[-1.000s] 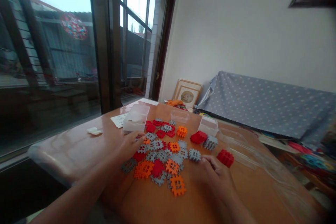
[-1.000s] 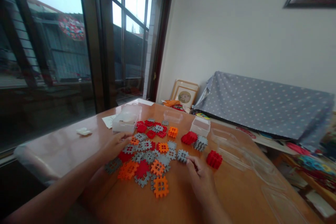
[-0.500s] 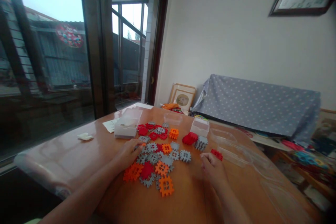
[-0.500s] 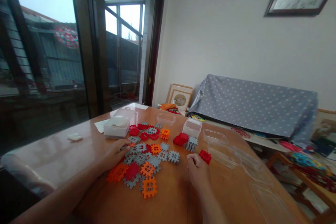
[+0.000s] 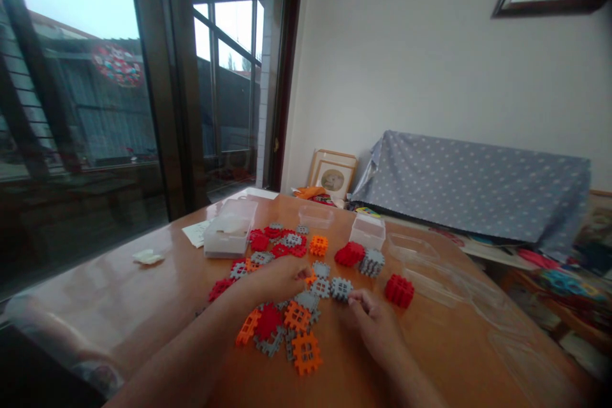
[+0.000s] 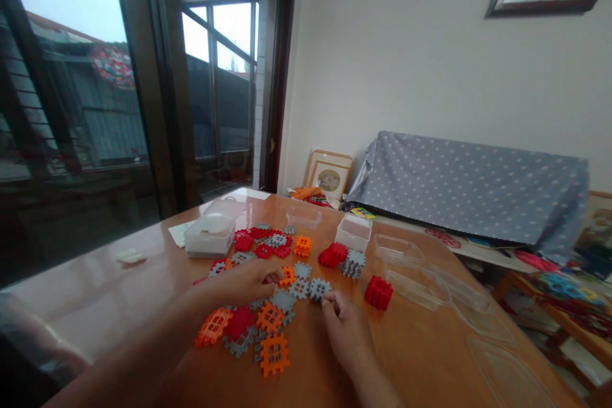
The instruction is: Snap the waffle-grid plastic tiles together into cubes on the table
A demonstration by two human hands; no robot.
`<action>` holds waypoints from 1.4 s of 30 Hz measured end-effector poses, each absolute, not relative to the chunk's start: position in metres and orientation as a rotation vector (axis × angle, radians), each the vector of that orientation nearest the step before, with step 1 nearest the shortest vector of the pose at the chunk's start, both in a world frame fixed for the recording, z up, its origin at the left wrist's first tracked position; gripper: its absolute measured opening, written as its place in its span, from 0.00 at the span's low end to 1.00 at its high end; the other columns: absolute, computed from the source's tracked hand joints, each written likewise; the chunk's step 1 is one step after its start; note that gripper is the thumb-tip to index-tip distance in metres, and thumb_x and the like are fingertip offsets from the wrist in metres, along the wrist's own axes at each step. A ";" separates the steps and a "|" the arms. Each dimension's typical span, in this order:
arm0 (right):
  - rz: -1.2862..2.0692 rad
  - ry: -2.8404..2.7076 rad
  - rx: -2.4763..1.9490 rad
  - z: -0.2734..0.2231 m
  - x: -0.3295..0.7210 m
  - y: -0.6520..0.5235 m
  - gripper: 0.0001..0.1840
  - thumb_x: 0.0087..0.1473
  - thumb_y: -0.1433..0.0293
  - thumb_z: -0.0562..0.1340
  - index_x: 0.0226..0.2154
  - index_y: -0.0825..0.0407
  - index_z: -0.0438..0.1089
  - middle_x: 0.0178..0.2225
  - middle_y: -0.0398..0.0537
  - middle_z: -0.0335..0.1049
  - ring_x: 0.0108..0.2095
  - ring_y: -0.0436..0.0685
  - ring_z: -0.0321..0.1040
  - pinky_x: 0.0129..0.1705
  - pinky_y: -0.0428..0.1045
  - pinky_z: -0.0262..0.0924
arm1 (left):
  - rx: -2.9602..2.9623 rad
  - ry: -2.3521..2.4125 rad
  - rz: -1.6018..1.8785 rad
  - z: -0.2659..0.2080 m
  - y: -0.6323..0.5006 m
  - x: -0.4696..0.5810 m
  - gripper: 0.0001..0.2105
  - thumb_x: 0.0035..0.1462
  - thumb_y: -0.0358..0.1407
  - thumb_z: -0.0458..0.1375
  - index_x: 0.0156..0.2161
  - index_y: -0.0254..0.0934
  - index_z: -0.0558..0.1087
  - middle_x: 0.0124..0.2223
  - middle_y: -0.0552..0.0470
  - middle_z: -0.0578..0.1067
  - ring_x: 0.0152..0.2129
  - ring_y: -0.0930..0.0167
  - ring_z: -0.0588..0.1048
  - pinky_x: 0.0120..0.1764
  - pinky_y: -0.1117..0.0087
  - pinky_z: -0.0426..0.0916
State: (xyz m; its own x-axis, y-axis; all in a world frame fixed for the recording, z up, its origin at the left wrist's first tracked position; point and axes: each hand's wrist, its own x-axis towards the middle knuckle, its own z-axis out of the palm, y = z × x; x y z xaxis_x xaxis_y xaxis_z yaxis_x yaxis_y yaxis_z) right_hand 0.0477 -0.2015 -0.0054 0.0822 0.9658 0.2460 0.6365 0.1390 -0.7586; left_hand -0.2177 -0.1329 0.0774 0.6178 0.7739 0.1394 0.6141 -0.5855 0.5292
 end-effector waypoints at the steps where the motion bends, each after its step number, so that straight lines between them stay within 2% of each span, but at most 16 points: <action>1: 0.522 -1.634 -1.582 -0.006 0.048 -0.201 0.15 0.59 0.58 0.55 0.35 0.48 0.73 0.30 0.44 0.76 0.33 0.59 0.72 0.34 0.49 0.59 | 2.432 1.117 0.476 0.079 -0.129 -0.208 0.11 0.53 0.32 0.55 0.39 0.42 0.78 0.37 0.51 0.81 0.34 0.65 0.77 0.35 0.70 0.66; 4: 0.499 -1.598 -1.581 -0.008 0.049 -0.199 0.16 0.58 0.57 0.55 0.35 0.49 0.74 0.28 0.44 0.75 0.31 0.59 0.71 0.33 0.49 0.59 | 2.483 1.163 0.417 0.075 -0.118 -0.180 0.09 0.53 0.32 0.55 0.36 0.41 0.77 0.37 0.49 0.81 0.35 0.63 0.77 0.37 0.67 0.67; 7: 0.474 -1.506 -1.599 -0.009 0.054 -0.196 0.18 0.58 0.56 0.55 0.36 0.49 0.75 0.28 0.45 0.76 0.31 0.59 0.72 0.33 0.49 0.59 | 2.538 1.203 0.363 0.065 -0.115 -0.157 0.08 0.51 0.36 0.58 0.36 0.41 0.77 0.41 0.46 0.80 0.41 0.58 0.76 0.43 0.61 0.67; 11: 0.417 -1.408 -1.675 -0.013 0.065 -0.190 0.20 0.58 0.54 0.55 0.40 0.50 0.74 0.30 0.46 0.76 0.32 0.60 0.72 0.35 0.51 0.61 | 2.603 1.233 0.337 0.052 -0.119 -0.141 0.20 0.47 0.44 0.65 0.45 0.40 0.75 0.50 0.41 0.77 0.51 0.50 0.71 0.52 0.50 0.63; 14: 0.351 -1.384 -1.667 -0.019 0.070 -0.185 0.22 0.56 0.55 0.57 0.46 0.51 0.73 0.35 0.48 0.77 0.37 0.61 0.73 0.40 0.53 0.64 | 2.698 1.281 0.330 0.042 -0.116 -0.140 0.24 0.47 0.50 0.64 0.48 0.41 0.74 0.51 0.41 0.76 0.53 0.50 0.69 0.55 0.47 0.60; 17: 0.327 -1.366 -1.653 -0.023 0.071 -0.181 0.24 0.55 0.57 0.58 0.49 0.53 0.72 0.36 0.50 0.77 0.37 0.62 0.73 0.41 0.54 0.65 | 2.773 1.334 0.322 0.033 -0.109 -0.143 0.26 0.48 0.55 0.62 0.48 0.41 0.75 0.52 0.41 0.75 0.53 0.50 0.68 0.55 0.47 0.60; 20: 0.353 -1.359 -1.627 -0.024 0.069 -0.180 0.20 0.56 0.58 0.58 0.46 0.52 0.74 0.40 0.51 0.77 0.40 0.62 0.73 0.44 0.54 0.65 | 2.780 1.330 0.297 0.028 -0.104 -0.147 0.27 0.48 0.56 0.61 0.49 0.41 0.74 0.55 0.42 0.73 0.56 0.49 0.66 0.56 0.45 0.58; 22: 0.370 -1.368 -1.610 -0.023 0.068 -0.181 0.18 0.57 0.58 0.58 0.43 0.52 0.74 0.41 0.52 0.77 0.42 0.62 0.73 0.45 0.54 0.65 | 2.761 1.319 0.289 0.027 -0.101 -0.149 0.26 0.49 0.54 0.61 0.50 0.42 0.73 0.58 0.43 0.71 0.58 0.49 0.64 0.57 0.44 0.57; 25: 0.364 -1.388 -1.597 -0.018 0.066 -0.182 0.17 0.58 0.59 0.58 0.42 0.51 0.75 0.41 0.52 0.77 0.42 0.62 0.73 0.45 0.54 0.64 | 2.726 1.324 0.297 0.026 -0.099 -0.153 0.23 0.50 0.50 0.59 0.49 0.42 0.72 0.56 0.44 0.72 0.58 0.50 0.64 0.58 0.44 0.57; 28: 0.360 -1.390 -1.600 -0.015 0.065 -0.183 0.16 0.59 0.59 0.58 0.41 0.51 0.75 0.40 0.51 0.77 0.42 0.62 0.73 0.45 0.53 0.64 | 2.722 1.303 0.280 0.028 -0.099 -0.159 0.19 0.50 0.45 0.58 0.47 0.42 0.72 0.54 0.44 0.73 0.57 0.51 0.65 0.57 0.45 0.57; 33: 0.390 -1.389 -1.569 -0.015 0.063 -0.186 0.15 0.59 0.58 0.58 0.39 0.50 0.75 0.38 0.49 0.77 0.40 0.61 0.73 0.44 0.53 0.64 | 2.668 1.245 0.200 0.034 -0.104 -0.169 0.20 0.47 0.38 0.58 0.49 0.43 0.70 0.51 0.45 0.74 0.52 0.55 0.69 0.53 0.52 0.63; 36: 0.372 -1.391 -1.553 -0.014 0.061 -0.188 0.15 0.60 0.58 0.57 0.39 0.50 0.75 0.38 0.49 0.77 0.40 0.61 0.73 0.43 0.52 0.64 | 2.676 1.382 0.323 0.039 -0.107 -0.169 0.18 0.48 0.43 0.59 0.45 0.40 0.71 0.51 0.43 0.73 0.52 0.54 0.68 0.53 0.52 0.62; 39: 0.356 -1.385 -1.552 -0.012 0.060 -0.188 0.16 0.60 0.58 0.58 0.39 0.50 0.75 0.38 0.50 0.77 0.40 0.61 0.73 0.43 0.52 0.64 | 2.723 1.400 0.337 0.040 -0.110 -0.166 0.22 0.46 0.52 0.62 0.42 0.40 0.72 0.50 0.42 0.73 0.52 0.52 0.68 0.55 0.50 0.61; 42: 0.359 -1.385 -1.544 -0.012 0.060 -0.188 0.16 0.59 0.58 0.58 0.38 0.50 0.76 0.38 0.50 0.77 0.40 0.61 0.73 0.43 0.52 0.64 | 2.747 1.352 0.268 0.040 -0.112 -0.164 0.23 0.42 0.52 0.64 0.40 0.40 0.73 0.49 0.43 0.74 0.52 0.52 0.68 0.57 0.50 0.59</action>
State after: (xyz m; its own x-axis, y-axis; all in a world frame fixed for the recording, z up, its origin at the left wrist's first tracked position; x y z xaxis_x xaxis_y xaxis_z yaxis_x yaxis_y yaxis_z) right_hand 0.0600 -0.1878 -0.0124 0.3029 0.8752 0.3771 0.5814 0.1438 -0.8008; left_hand -0.1641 -0.1124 0.0399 0.5983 0.7913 0.1259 0.7794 -0.6112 0.1374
